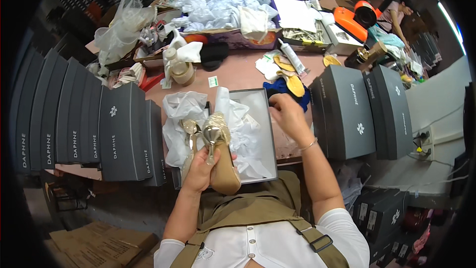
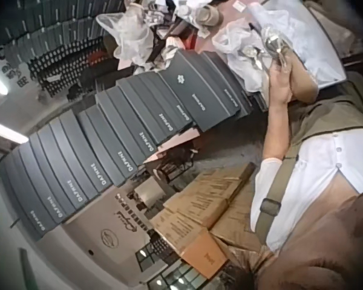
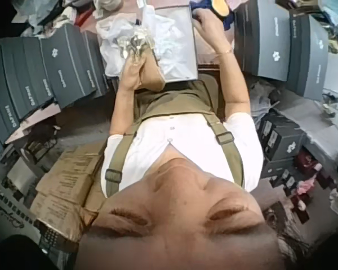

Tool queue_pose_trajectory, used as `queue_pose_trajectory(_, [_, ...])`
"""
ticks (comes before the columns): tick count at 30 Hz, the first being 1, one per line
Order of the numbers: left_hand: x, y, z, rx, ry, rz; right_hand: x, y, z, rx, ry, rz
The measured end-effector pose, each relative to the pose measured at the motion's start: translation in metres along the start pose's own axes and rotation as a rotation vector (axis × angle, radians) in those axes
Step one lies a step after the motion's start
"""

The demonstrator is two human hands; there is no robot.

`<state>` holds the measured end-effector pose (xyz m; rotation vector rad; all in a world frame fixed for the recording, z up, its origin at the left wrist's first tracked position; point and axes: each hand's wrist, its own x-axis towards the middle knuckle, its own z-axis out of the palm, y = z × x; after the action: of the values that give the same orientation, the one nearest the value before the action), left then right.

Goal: Packing a pair of high-heeled shoes into a box with protective tissue paper.

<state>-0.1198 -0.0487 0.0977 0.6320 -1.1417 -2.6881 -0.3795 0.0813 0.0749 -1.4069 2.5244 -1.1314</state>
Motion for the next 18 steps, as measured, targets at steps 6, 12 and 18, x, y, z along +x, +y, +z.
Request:
queue_pose_trajectory(6, [0.000,0.006,0.001,0.312,0.020,-0.046,0.008,0.109,0.042,-0.379,-0.124,-0.049])
queue_pose_trajectory(12, [-0.011,-0.004,-0.001,0.309,0.056,-0.032,-0.007,-0.085,-0.018,0.296,0.084,-0.345])
queue_pose_trajectory(18, [-0.030,-0.015,0.012,0.138,0.146,0.218,-0.086,-0.129,0.008,0.173,-0.080,-0.414])
